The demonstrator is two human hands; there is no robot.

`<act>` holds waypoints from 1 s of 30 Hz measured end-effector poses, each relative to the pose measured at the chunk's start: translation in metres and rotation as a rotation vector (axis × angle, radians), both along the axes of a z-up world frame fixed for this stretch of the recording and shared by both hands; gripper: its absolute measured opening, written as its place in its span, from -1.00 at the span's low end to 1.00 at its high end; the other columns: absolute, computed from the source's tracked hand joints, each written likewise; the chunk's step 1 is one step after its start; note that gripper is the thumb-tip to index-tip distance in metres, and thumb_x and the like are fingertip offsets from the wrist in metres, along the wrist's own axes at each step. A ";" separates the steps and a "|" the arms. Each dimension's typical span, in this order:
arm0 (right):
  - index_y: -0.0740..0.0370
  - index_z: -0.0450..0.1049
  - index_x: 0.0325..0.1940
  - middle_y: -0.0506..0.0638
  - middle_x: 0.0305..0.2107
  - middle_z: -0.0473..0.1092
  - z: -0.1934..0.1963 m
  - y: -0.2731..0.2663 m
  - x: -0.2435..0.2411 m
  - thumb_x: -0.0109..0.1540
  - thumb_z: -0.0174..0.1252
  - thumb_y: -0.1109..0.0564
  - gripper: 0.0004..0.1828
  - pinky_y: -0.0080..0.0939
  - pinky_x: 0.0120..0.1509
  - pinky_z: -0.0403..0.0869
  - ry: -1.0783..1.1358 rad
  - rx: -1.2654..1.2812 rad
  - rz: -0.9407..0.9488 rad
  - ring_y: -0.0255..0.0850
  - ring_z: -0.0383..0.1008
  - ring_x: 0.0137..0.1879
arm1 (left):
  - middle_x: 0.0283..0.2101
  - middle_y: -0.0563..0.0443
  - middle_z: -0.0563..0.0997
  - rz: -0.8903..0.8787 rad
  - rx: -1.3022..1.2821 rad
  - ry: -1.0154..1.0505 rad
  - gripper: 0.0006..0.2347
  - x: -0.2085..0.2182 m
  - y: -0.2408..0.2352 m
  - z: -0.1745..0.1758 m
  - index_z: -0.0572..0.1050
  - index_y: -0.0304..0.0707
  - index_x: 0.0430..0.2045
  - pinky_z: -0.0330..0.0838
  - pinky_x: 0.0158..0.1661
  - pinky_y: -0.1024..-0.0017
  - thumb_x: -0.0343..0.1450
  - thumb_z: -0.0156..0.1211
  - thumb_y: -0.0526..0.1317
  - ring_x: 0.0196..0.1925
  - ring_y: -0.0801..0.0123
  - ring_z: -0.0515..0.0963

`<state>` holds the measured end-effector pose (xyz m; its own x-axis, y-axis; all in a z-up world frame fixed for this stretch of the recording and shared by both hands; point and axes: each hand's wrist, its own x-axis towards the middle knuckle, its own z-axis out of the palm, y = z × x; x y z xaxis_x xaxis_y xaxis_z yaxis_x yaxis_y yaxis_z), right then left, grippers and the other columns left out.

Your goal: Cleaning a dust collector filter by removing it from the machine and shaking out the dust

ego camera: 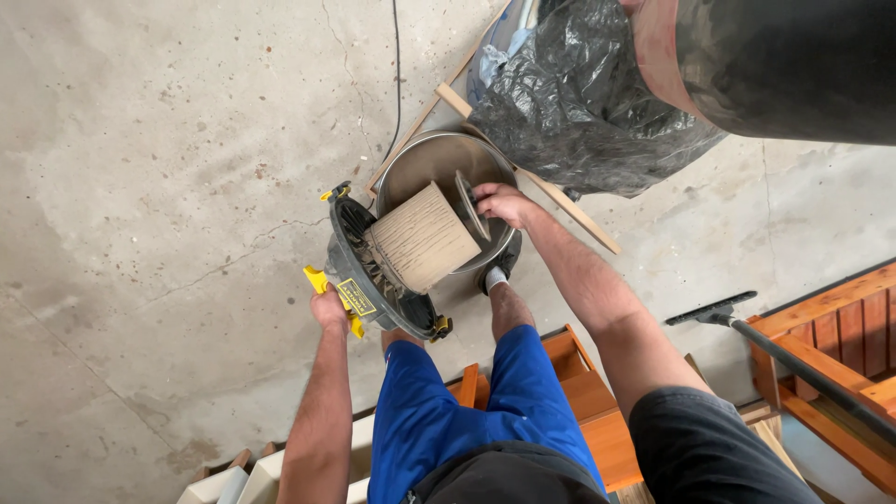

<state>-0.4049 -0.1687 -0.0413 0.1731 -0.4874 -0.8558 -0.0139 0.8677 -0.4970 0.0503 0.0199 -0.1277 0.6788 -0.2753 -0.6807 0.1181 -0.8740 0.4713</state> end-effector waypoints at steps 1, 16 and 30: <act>0.29 0.50 0.17 0.06 -0.11 0.37 0.006 0.000 -0.002 0.04 0.32 0.35 -0.42 -0.27 0.01 0.56 0.003 0.002 0.000 -0.16 0.43 -0.06 | -0.28 -0.36 0.59 0.000 0.002 0.003 -0.72 -0.001 -0.001 -0.002 0.48 -0.28 0.03 0.53 -0.52 -0.04 0.50 0.13 -0.13 -0.34 -0.12 0.62; 0.12 0.36 -0.02 0.20 -0.13 0.45 0.003 0.045 -0.029 0.02 0.42 0.03 -0.47 0.16 0.25 0.49 0.595 -0.356 0.614 0.20 0.51 0.12 | -0.41 -0.25 0.54 0.002 0.032 -0.029 -0.74 -0.010 -0.009 0.007 0.50 -0.27 -0.04 0.52 -0.58 0.09 0.48 0.14 -0.11 -0.46 0.02 0.58; 0.10 0.35 0.02 0.19 -0.14 0.44 -0.011 0.051 -0.028 0.06 0.37 0.16 -0.51 0.13 0.20 0.53 0.624 -0.405 0.545 0.20 0.52 0.09 | -0.50 -0.25 0.47 -0.027 0.040 -0.066 -0.74 -0.005 -0.007 -0.002 0.51 -0.33 -0.16 0.46 -0.66 0.17 0.42 0.16 -0.11 -0.57 0.03 0.52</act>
<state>-0.4326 -0.1172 -0.0520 0.0308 -0.7569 -0.6528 -0.7372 0.4238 -0.5262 0.0448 0.0134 -0.1299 0.7154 -0.2680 -0.6453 0.0636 -0.8947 0.4421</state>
